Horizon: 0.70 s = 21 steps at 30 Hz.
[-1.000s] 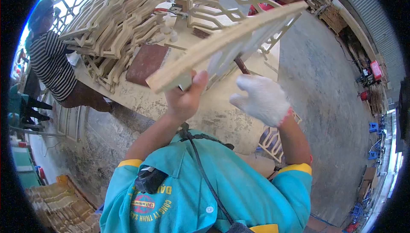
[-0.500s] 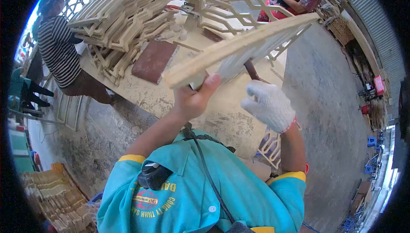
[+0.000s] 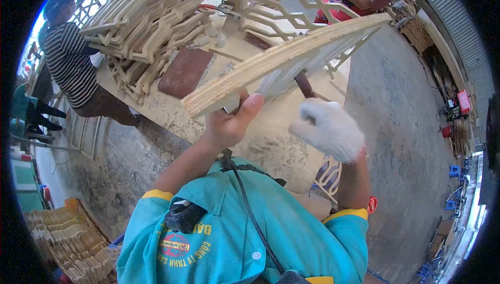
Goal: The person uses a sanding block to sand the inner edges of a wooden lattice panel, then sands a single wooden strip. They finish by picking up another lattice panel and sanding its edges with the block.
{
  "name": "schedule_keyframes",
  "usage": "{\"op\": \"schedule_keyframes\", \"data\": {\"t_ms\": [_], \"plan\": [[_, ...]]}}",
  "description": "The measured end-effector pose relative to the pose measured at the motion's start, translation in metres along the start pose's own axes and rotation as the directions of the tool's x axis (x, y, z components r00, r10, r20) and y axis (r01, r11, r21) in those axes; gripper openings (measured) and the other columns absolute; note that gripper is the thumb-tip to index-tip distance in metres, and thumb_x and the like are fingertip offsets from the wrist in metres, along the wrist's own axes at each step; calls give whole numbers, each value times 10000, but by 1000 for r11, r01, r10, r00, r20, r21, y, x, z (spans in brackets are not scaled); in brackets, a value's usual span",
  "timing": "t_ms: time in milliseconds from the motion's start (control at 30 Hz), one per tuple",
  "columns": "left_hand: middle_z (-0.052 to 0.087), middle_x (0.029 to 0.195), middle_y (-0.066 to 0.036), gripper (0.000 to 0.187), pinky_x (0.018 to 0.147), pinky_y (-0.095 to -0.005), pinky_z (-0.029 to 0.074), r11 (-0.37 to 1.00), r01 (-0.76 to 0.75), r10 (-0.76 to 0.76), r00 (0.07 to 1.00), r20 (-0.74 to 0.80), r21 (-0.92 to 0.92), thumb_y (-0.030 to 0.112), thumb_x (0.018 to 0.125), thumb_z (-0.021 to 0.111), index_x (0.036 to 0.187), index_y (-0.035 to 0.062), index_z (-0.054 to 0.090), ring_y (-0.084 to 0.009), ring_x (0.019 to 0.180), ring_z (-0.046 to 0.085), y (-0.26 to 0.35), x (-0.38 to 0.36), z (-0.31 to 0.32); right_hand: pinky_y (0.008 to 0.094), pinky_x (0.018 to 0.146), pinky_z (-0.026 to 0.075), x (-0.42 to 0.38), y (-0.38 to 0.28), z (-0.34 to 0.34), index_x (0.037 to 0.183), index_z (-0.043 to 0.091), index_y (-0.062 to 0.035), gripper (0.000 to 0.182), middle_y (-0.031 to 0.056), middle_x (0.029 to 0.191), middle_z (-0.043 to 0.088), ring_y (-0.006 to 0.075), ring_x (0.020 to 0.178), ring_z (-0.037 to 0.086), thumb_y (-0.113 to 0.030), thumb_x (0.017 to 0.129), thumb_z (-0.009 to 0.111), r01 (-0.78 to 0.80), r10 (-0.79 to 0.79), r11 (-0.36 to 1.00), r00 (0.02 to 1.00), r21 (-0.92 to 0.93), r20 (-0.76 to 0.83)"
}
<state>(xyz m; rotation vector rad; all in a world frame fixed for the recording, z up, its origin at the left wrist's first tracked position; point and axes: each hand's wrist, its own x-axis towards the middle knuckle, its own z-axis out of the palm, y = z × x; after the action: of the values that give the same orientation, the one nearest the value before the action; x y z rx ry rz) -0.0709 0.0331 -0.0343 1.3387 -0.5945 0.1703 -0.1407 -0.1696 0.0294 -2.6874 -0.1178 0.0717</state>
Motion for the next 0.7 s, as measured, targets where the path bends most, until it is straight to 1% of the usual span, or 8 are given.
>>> {"op": "schedule_keyframes", "data": {"t_ms": [100, 200, 267, 300, 367, 467, 600, 700], "plan": [[473, 596, 29, 272, 471, -249, 267, 1000, -9, 9, 1000, -10, -10, 92, 868, 642, 644, 57, 493, -54, 529, 374, -2, 7, -5, 408, 641, 494, -9, -3, -15, 818, 586, -26, 327, 186, 745, 586, 342, 724, 642, -343, 779, 657, -41, 42, 998, 999, 52, -17], [499, 596, 28, 217, 468, -242, 314, 999, -45, 46, 998, 32, -18, 49, 873, 661, 695, 60, 537, -50, 529, 425, -4, 8, -9, 413, 637, 489, -19, -28, -26, 823, 590, -37, 319, 186, 741, 578, 353, 707, 624, -347, 778, 653, -146, 214, 938, 957, 314, -196], [525, 606, 21, 181, 479, -236, 324, 994, -101, 103, 994, 32, -42, 50, 871, 663, 723, 52, 559, -50, 534, 436, -12, 7, -10, 367, 602, 468, -3, 1, 5, 819, 580, -17, 327, 145, 712, 545, 269, 624, 565, -319, 771, 695, -45, 51, 998, 984, 38, -168], [534, 643, 9, 167, 501, -241, 330, 997, -61, 61, 998, 18, -40, 103, 872, 660, 752, 39, 564, -62, 571, 449, -12, 3, -11, 343, 585, 458, 4, 7, 14, 816, 574, -6, 334, 125, 697, 528, 227, 583, 536, -305, 768, 716, 16, -30, 995, 990, -99, -136], [551, 715, -17, 222, 547, -251, 342, 999, 6, -7, 1000, -25, -38, 209, 874, 655, 809, 13, 574, -86, 644, 476, -14, 0, -11, 337, 578, 452, 0, 7, 12, 823, 574, -5, 339, 116, 694, 524, 200, 581, 526, -303, 764, 722, 24, -23, 1000, 992, 4, -121], [600, 871, -32, 253, 666, -252, 430, 966, -157, 143, 986, 82, 205, 219, 883, 665, 1013, 13, 595, -113, 789, 547, -37, -4, -18, 335, 574, 450, -3, 9, 17, 816, 577, -2, 332, 113, 685, 521, 179, 580, 526, -296, 764, 722, 28, -13, 992, 993, 125, -118], [615, 959, -31, 274, 768, -262, 470, 977, 125, -160, 965, 206, 173, 183, 909, 659, 1121, 25, 591, -127, 899, 577, -78, -27, -21, 328, 573, 447, -5, -1, 9, 793, 575, -4, 308, 112, 672, 513, 175, 575, 509, -278, 766, 715, -56, 78, 977, 992, 204, -100], [630, 976, -36, 267, 764, -263, 479, 949, 239, -279, 941, 190, 206, 167, 916, 660, 1133, 24, 597, -117, 908, 585, -93, -31, -22, 318, 555, 430, -2, -11, 11, 764, 558, -4, 289, 105, 645, 488, 155, 561, 471, -249, 766, 711, -41, 101, 988, 895, 146, -434]]}}
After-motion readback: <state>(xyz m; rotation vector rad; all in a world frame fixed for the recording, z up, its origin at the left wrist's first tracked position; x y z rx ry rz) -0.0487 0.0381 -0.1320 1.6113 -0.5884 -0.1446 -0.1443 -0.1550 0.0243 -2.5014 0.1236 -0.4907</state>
